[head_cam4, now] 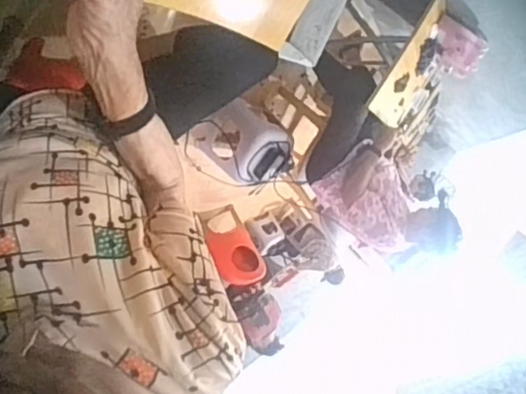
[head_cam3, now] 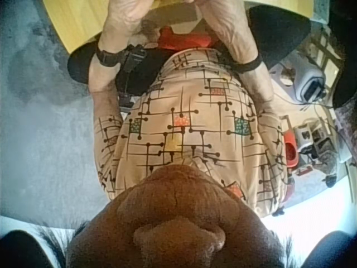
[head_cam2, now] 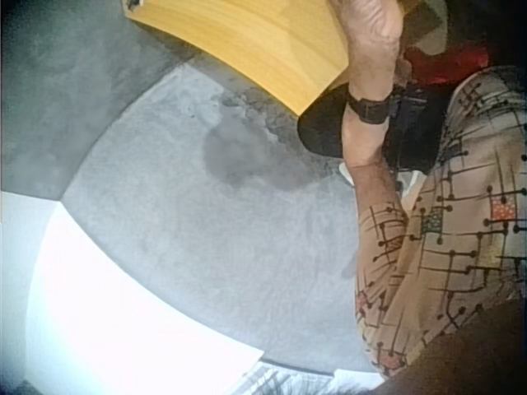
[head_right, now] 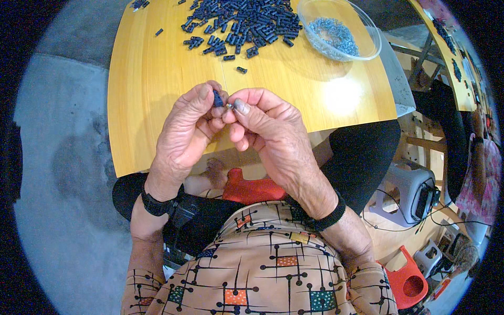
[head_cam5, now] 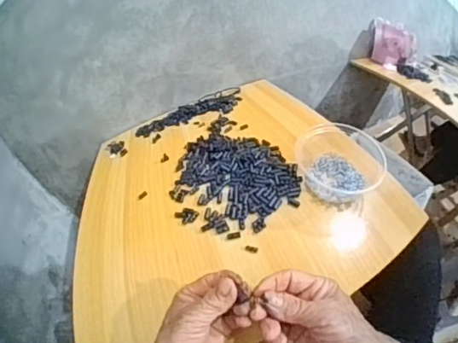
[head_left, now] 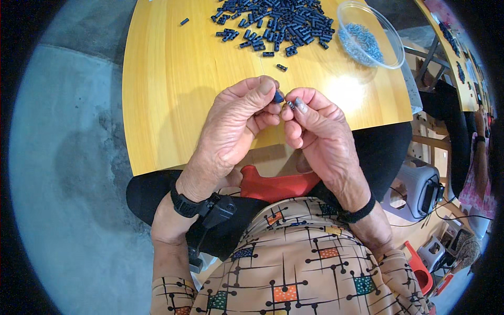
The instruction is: Assembling blue plastic elbow joints with small silver components by hand on a workbench.
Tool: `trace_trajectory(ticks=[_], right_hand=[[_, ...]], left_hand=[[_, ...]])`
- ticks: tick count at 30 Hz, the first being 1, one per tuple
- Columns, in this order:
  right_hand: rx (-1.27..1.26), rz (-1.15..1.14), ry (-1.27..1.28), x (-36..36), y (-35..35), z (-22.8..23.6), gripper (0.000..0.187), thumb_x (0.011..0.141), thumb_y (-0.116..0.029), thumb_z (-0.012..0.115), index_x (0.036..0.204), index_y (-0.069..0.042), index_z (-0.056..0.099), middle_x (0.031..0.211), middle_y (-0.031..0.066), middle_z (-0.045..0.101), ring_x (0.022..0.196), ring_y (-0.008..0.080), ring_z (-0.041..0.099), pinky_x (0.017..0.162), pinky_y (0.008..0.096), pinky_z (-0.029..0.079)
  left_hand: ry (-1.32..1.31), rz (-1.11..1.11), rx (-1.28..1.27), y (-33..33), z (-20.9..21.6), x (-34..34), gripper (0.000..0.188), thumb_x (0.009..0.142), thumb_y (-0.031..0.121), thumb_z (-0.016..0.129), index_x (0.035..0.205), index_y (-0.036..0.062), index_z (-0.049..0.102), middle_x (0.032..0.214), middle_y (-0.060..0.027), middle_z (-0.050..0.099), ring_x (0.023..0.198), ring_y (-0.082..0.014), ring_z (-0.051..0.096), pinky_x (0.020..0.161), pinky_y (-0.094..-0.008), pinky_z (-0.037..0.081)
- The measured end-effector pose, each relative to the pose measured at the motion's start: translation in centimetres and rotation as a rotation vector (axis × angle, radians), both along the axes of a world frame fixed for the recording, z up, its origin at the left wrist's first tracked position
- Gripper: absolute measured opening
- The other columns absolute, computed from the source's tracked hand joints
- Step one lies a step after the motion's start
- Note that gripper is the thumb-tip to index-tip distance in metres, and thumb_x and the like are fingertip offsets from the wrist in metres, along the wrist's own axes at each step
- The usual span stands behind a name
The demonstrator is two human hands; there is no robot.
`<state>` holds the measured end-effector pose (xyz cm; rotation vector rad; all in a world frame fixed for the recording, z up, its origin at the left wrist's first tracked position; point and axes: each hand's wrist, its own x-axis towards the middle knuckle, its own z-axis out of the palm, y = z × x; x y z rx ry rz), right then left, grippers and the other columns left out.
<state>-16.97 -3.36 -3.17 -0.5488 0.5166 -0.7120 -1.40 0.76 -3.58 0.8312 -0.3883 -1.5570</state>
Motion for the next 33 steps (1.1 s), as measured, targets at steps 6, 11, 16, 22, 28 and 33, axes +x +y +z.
trace_trajectory(ticks=[6, 11, 16, 22, 28, 33], right_hand=[[0.001, -0.011, -0.015, -0.2, 0.2, -0.1, 0.014, 0.088, -0.012, 0.055, 0.096, -0.001, 0.058, 0.079, 0.0043, 0.062, 0.06, 0.0078, 0.055, 0.052, 0.0194, 0.045], [-0.019, -0.016, -0.004, -0.6, 0.2, -0.3, 0.013, 0.088, -0.012, 0.054, 0.096, -0.002, 0.058, 0.08, 0.0047, 0.062, 0.06, 0.0077, 0.055, 0.052, 0.0195, 0.045], [-0.059, -0.007, 0.001, -0.7, 0.5, -0.6, 0.013, 0.088, -0.012, 0.055, 0.096, -0.002, 0.058, 0.081, 0.0045, 0.063, 0.062, 0.0076, 0.056, 0.054, 0.0191, 0.046], [-0.076, -0.011, -0.001, -0.9, 0.9, -0.7, 0.014, 0.088, -0.011, 0.054, 0.097, -0.001, 0.058, 0.083, 0.0044, 0.063, 0.064, 0.0072, 0.056, 0.057, 0.0188, 0.046], [-0.121, -0.008, 0.015, -1.2, 1.4, -0.7, 0.015, 0.088, -0.01, 0.054, 0.1, -0.001, 0.058, 0.084, 0.0048, 0.063, 0.066, 0.0071, 0.057, 0.057, 0.0186, 0.046], [-0.139, -0.028, 0.048, -1.5, 1.7, -0.5, 0.015, 0.088, -0.01, 0.055, 0.1, -0.001, 0.058, 0.084, 0.0051, 0.063, 0.065, 0.007, 0.057, 0.057, 0.0184, 0.046]], left_hand=[[-0.03, 0.023, 0.029, 0.3, 0.7, 0.0, 0.019, 0.083, 0.016, 0.063, 0.094, 0.0006, 0.061, 0.079, -0.0067, 0.064, 0.067, -0.0136, 0.063, 0.059, -0.0227, 0.054], [-0.298, 0.059, -0.054, 0.4, 1.9, 0.5, 0.02, 0.084, 0.016, 0.061, 0.096, -0.0001, 0.06, 0.082, -0.0078, 0.062, 0.07, -0.0151, 0.064, 0.061, -0.0234, 0.055], [-0.365, 0.083, -0.085, 0.5, 2.1, 0.8, 0.018, 0.084, 0.011, 0.061, 0.096, -0.003, 0.062, 0.083, -0.011, 0.063, 0.071, -0.0188, 0.066, 0.063, -0.0259, 0.056], [-0.635, 0.023, -0.191, 1.0, 2.1, 0.6, 0.018, 0.084, 0.006, 0.059, 0.099, -0.002, 0.062, 0.088, -0.008, 0.063, 0.078, -0.0163, 0.064, 0.073, -0.0263, 0.053], [-0.831, -0.044, -0.26, 1.7, 2.1, 0.8, 0.02, 0.082, 0.002, 0.059, 0.101, 0.0001, 0.063, 0.091, -0.004, 0.063, 0.086, -0.0129, 0.059, 0.079, -0.0252, 0.048], [-0.79, -0.019, -0.231, 2.1, 2.4, 0.5, 0.022, 0.082, 0.004, 0.06, 0.103, 0.0005, 0.063, 0.095, -0.0053, 0.064, 0.086, -0.0122, 0.059, 0.079, -0.0254, 0.048]])
